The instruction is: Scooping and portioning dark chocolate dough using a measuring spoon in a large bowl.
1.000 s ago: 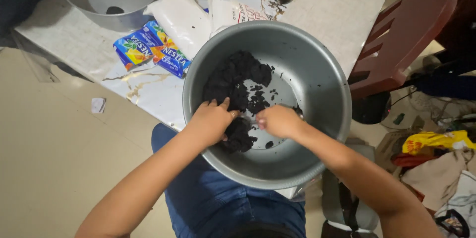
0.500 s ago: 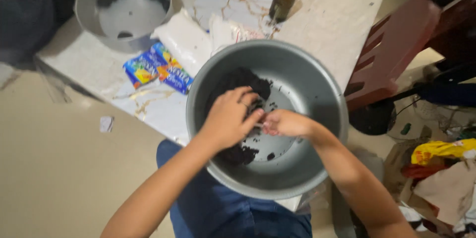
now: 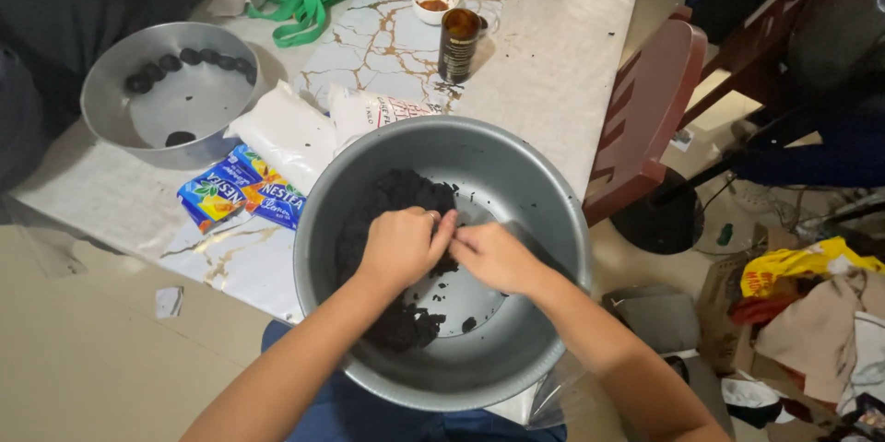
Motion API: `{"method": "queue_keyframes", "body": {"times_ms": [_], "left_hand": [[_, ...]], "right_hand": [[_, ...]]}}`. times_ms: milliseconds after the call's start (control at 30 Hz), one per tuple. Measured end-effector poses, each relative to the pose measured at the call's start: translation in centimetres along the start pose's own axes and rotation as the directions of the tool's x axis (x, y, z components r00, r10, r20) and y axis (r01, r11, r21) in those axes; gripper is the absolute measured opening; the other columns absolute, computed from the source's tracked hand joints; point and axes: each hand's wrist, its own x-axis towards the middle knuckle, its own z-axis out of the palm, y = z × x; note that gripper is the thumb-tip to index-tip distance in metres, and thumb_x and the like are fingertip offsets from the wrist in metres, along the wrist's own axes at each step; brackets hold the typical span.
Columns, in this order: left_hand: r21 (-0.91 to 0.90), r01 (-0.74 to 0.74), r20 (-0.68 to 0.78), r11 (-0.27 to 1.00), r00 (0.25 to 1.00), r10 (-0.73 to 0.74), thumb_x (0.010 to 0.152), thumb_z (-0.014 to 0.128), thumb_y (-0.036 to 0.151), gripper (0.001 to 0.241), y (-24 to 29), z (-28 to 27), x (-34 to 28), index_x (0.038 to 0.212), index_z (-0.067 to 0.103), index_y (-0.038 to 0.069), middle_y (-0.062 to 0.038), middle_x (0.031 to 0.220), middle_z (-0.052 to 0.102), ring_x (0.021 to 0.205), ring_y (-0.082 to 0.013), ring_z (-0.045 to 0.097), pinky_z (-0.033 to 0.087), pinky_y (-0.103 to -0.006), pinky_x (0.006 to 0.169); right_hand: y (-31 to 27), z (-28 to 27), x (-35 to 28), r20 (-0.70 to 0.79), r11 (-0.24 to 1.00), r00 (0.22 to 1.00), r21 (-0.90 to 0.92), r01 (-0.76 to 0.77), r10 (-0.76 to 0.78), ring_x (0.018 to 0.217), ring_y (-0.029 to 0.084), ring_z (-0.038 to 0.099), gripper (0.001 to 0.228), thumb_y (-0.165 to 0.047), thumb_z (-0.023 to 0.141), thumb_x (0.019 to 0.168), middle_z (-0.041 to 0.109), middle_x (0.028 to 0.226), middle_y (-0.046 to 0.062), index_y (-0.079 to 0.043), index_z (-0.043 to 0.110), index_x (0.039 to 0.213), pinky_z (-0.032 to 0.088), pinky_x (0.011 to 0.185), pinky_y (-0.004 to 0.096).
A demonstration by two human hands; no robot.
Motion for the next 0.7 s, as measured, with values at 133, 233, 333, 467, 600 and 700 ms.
{"method": "queue_keyframes", "body": {"times_ms": [133,233,333,467,600,700], "left_hand": [[0.071,-0.086,-0.138,0.994,0.986,0.095,0.095,0.061,0.037,0.046,0.1,0.1,0.9,0.062,0.070,0.007,-0.015,0.060,0.064,0.055,-0.0365,0.066,0.052,-0.0476,0.050],[0.103,-0.160,-0.259,0.982,0.948,0.182,0.093,0.064,0.032,0.044,0.0,0.7,1.4,0.057,0.068,0.007,-0.014,0.058,0.063,0.052,-0.0340,0.065,0.050,-0.0462,0.048],[0.100,-0.198,-0.317,0.975,0.923,0.220,0.093,0.066,0.028,0.043,-0.5,1.3,1.6,0.054,0.066,0.008,-0.012,0.056,0.061,0.050,-0.0325,0.064,0.049,-0.0450,0.046],[0.077,-0.195,-0.328,0.978,0.921,0.210,0.092,0.067,0.023,0.046,-1.3,2.0,1.4,0.049,0.062,0.007,-0.012,0.052,0.059,0.046,-0.0328,0.062,0.047,-0.0443,0.043],[0.076,-0.163,-0.293,0.984,0.940,0.178,0.091,0.068,0.024,0.048,-1.5,2.1,1.4,0.047,0.061,0.007,-0.014,0.049,0.058,0.043,-0.0338,0.061,0.048,-0.0444,0.042],[0.094,-0.166,-0.308,0.982,0.933,0.188,0.089,0.067,0.024,0.047,-1.6,2.1,1.2,0.046,0.061,0.007,-0.014,0.050,0.059,0.044,-0.0343,0.062,0.048,-0.0450,0.042]], "right_hand": [[-0.8,0.8,-0.6,-0.065,0.985,0.990,0.114,0.131,-0.124,0.051,0.028,0.063,0.018,-0.013,0.058,0.093,0.063,0.061,0.019,0.001,0.065,0.083,0.050,0.053,0.040],[-0.3,0.8,-0.6,-0.071,0.986,0.988,0.077,0.146,-0.141,0.051,0.032,0.063,0.017,-0.011,0.058,0.093,0.062,0.061,0.021,0.001,0.063,0.083,0.049,0.052,0.041],[-0.6,0.7,-0.8,-0.082,0.972,0.973,0.078,0.222,-0.216,0.053,0.034,0.063,0.016,-0.011,0.058,0.093,0.062,0.062,0.021,0.002,0.062,0.085,0.049,0.052,0.042],[-0.7,1.0,-0.7,-0.050,0.975,0.979,0.092,0.201,-0.197,0.054,0.035,0.064,0.017,-0.012,0.058,0.095,0.064,0.065,0.021,0.001,0.062,0.085,0.050,0.053,0.041],[-0.3,1.5,-0.7,-0.044,0.974,0.980,0.105,0.200,-0.196,0.053,0.035,0.064,0.016,-0.012,0.058,0.094,0.064,0.064,0.021,0.002,0.062,0.085,0.050,0.053,0.041],[-0.8,1.5,-0.7,-0.050,0.979,0.981,0.079,0.188,-0.185,0.053,0.035,0.065,0.017,-0.012,0.058,0.095,0.063,0.064,0.022,0.002,0.063,0.087,0.050,0.052,0.041]]}}
